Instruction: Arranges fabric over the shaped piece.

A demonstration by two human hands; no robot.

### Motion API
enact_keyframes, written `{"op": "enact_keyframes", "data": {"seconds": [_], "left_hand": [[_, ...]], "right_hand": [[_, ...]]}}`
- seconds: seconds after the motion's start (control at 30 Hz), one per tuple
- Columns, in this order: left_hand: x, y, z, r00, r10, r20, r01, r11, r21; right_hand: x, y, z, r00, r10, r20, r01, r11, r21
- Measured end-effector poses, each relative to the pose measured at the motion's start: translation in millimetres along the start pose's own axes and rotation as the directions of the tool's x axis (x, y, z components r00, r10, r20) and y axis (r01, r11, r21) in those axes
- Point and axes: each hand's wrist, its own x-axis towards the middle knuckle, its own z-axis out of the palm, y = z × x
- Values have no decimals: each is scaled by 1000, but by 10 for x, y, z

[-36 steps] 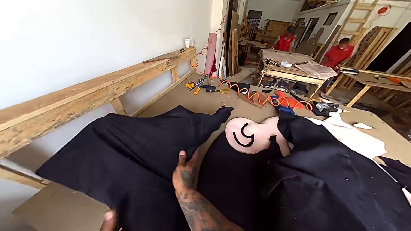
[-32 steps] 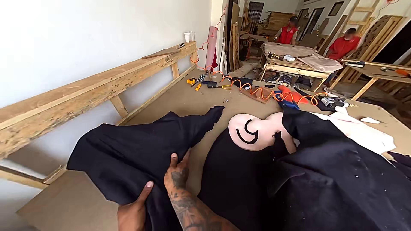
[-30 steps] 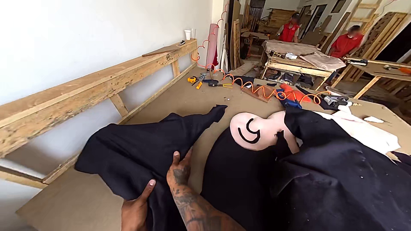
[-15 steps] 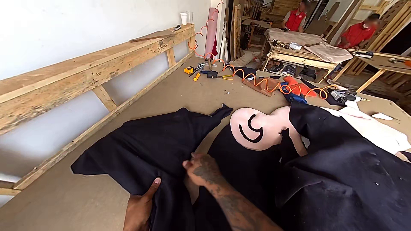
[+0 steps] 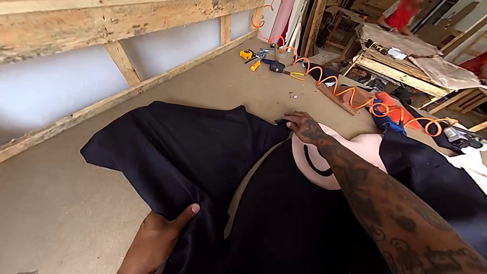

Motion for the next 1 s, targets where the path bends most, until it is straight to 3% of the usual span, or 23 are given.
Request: {"op": "enact_keyframes", "data": {"seconds": [0.2,0.4,0.47,0.53,0.6,0.63,0.67,0.7,0.73,0.8,0.87,0.93,1.0], "left_hand": [[-135,219,-71,986,-156,59,106,857,504],[-101,369,-78,960,-258,105,127,742,659],[-144,512,-50,940,-315,133,103,633,768],[-210,719,-80,925,-355,133,35,430,902],[-364,982,-256,967,-225,120,-49,296,954],[-406,1113,-356,993,-32,114,-100,293,951],[-351,1212,-396,964,243,108,-180,296,938],[-179,1292,-336,858,501,112,-296,305,905],[66,1388,-178,745,653,138,-423,302,855],[592,1522,304,632,711,308,-647,266,714],[999,1500,817,537,670,513,-794,195,576],[1077,1468,1105,508,616,602,-822,136,554],[1033,1421,1169,500,618,606,-821,116,560]], "right_hand": [[-43,88,372,986,4,-168,20,990,137],[-28,91,375,984,36,-177,-8,988,154],[-45,94,406,982,35,-183,-7,989,150],[-33,88,407,979,31,-203,-2,990,144],[-27,76,419,975,33,-218,-2,990,138],[-25,79,427,974,37,-223,-7,991,132],[-33,89,430,974,41,-224,-13,992,127],[-53,92,429,975,50,-217,-23,992,125],[-73,85,424,977,59,-203,-33,991,132],[-59,62,411,976,70,-205,-40,989,143],[-45,50,401,975,84,-205,-54,987,150],[-51,66,396,976,103,-191,-72,984,161],[-75,79,400,979,111,-172,-78,980,185]]}}
